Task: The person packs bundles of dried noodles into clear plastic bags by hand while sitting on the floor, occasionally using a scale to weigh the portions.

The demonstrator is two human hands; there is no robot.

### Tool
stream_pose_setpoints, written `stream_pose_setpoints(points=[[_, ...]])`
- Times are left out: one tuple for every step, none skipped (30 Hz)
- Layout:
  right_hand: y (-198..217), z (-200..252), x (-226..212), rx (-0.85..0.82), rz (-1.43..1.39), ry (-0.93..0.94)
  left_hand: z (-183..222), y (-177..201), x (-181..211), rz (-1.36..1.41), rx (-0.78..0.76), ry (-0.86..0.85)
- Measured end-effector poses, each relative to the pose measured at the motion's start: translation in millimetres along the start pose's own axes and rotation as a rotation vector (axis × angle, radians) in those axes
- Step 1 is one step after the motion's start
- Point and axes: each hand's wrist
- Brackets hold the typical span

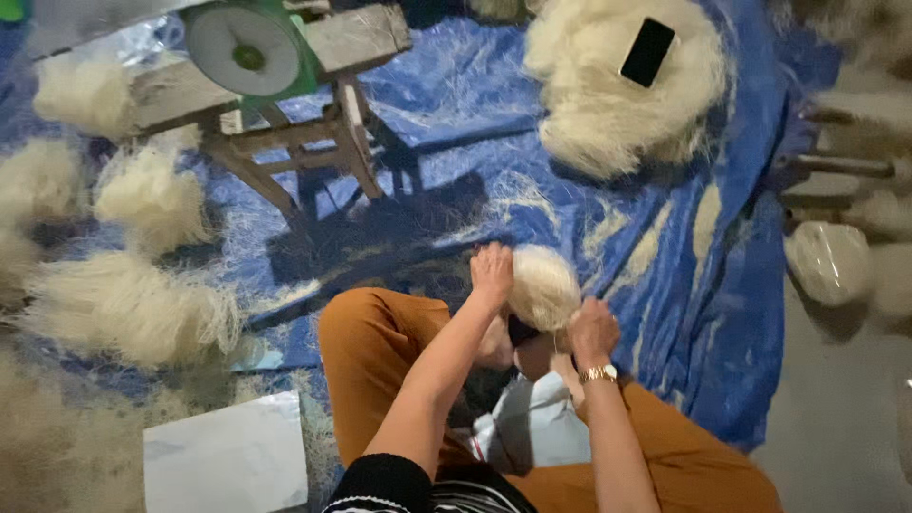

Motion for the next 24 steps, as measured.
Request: stream_pose_setpoints(points=[[-2,-1,1,-0.064,-0.003,-0.069,0,-4,-4,-0.039,-0.046,0.060],[-5,8,4,-0.139,-0.001,-0.147,8,-10,-6,-0.077,-0.107,0.117],[-11,15,7,-0.144,-0.002,-0.146,11,-13,-13,-0.078,-0.111,0.119],[-15,13,11,0.055,0.085,-0.053,5,-15,-17,0.081,-0.253,0.213],[-20,11,15,0.255,0.171,0.039,-2,-17,-21,0.241,-0.395,0.304],[-12,5,24,0.251,0.172,0.041,-10,-6,-18,0.241,-0.397,0.307],[-5,-2,32,0.198,0.089,0.069,-19,5,-14,0.186,-0.400,0.207],[2,-3,40,0.136,0.008,0.097,-23,14,-13,0.133,-0.409,0.111],[21,-1,44,0.123,0.010,0.099,-26,30,-12,0.135,-0.420,0.118],[43,-7,48,0.131,-0.008,0.052,-39,50,-9,0.135,-0.388,0.090],[65,-14,52,0.139,-0.026,0.006,-51,70,-5,0.134,-0.357,0.062],[87,-12,48,0.130,-0.020,0.005,-43,104,0,0.139,-0.366,0.065],[107,-11,43,0.169,-0.112,0.021,-37,136,5,0.274,-0.374,0.003],[128,-4,42,0.206,-0.198,0.017,-30,165,13,0.410,-0.394,-0.074],[124,-13,36,0.195,-0.186,-0.005,-34,158,8,0.417,-0.417,-0.086],[115,-13,30,0.060,-0.146,0.064,-32,146,2,0.180,-0.405,-0.038],[104,-15,26,-0.075,-0.111,0.134,-32,133,-4,-0.058,-0.384,0.000],[103,-13,19,-0.110,-0.102,0.103,-35,126,1,-0.052,-0.429,-0.015],[102,-12,13,-0.029,-0.049,0.109,-39,119,7,-0.029,-0.434,-0.067],[104,-15,8,0.073,-0.001,0.103,-49,116,19,-0.014,-0.422,-0.138],[117,-5,14,0.059,0.004,0.061,-47,120,14,-0.018,-0.451,-0.172],[132,-10,19,0.139,-0.095,0.091,-53,127,6,-0.038,-0.423,-0.146],[148,-14,23,0.219,-0.192,0.122,-59,136,-2,-0.057,-0.394,-0.120],[164,-10,24,0.218,-0.191,0.112,-48,170,5,-0.059,-0.399,-0.129]])
Point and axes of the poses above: each hand's wrist, its own z-axis away from the middle knuckle, its own y-axis out of the back of the hand, x = y × z
